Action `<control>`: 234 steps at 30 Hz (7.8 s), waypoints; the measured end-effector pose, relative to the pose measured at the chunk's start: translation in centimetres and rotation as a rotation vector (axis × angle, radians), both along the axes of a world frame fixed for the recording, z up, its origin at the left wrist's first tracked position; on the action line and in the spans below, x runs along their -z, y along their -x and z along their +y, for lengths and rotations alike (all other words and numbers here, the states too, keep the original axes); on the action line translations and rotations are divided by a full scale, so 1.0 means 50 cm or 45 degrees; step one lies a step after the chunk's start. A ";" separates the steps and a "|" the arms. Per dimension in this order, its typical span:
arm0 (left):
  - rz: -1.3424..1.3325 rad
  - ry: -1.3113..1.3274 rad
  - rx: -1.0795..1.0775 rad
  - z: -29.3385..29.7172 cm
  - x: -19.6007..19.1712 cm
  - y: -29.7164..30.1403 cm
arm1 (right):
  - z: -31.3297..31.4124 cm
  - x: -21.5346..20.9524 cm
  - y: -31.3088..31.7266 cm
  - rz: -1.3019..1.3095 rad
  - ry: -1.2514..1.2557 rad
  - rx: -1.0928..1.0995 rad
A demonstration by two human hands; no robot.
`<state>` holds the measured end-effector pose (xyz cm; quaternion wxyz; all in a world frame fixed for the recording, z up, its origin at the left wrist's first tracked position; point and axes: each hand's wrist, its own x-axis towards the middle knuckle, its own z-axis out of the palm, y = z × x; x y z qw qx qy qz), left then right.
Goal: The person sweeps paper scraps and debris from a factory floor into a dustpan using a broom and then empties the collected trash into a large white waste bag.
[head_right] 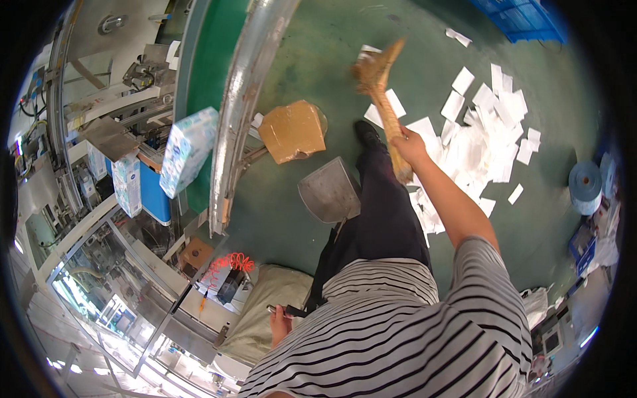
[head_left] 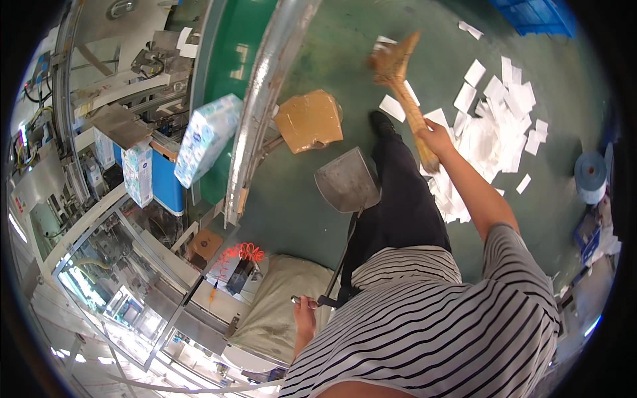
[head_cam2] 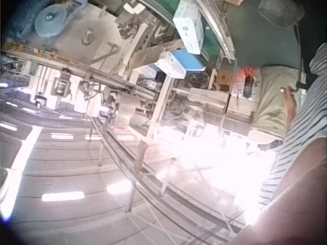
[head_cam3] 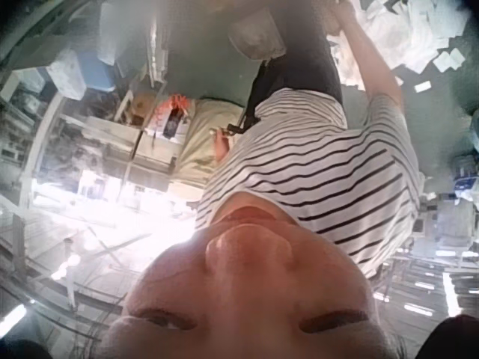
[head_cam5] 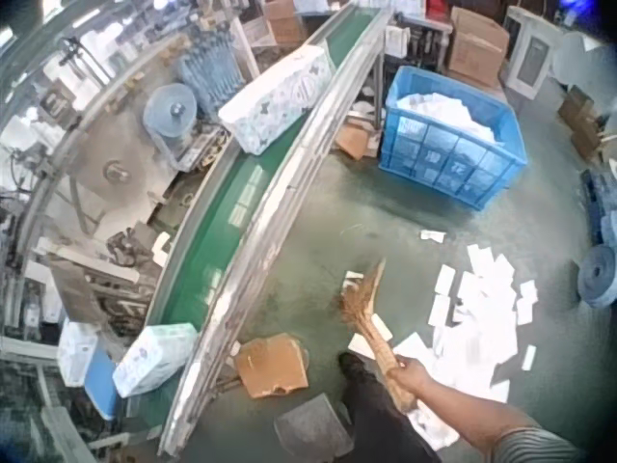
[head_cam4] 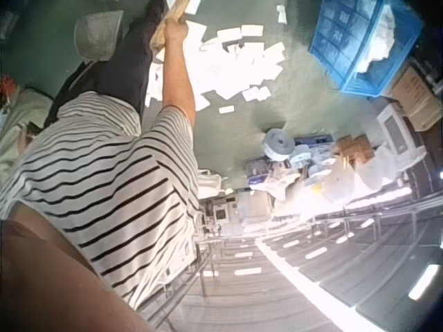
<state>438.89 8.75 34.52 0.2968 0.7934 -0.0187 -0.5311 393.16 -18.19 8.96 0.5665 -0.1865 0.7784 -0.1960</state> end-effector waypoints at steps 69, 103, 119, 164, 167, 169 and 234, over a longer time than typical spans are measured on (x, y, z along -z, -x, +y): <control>-0.037 -0.183 -0.326 0.065 0.069 0.179 | -0.442 0.196 -0.198 0.680 0.223 -1.876; 0.226 0.098 -0.383 0.016 0.092 0.234 | -0.403 -0.021 -0.003 2.107 0.239 -2.836; 0.088 0.116 -0.343 0.105 0.150 0.213 | -0.341 0.015 -0.177 0.978 0.394 -1.148; -0.589 0.220 1.986 -0.344 0.299 0.497 | 0.376 0.097 0.487 0.891 -0.407 -0.596; -0.673 0.275 2.089 -0.364 0.330 0.491 | 0.431 0.096 0.422 0.886 -0.388 -0.564; -0.729 0.254 2.132 -0.391 0.356 0.471 | 0.451 0.106 0.380 0.921 -0.421 -0.496; 0.146 0.907 4.202 0.004 0.481 0.699 | 1.313 0.160 -0.445 -0.059 -0.290 1.844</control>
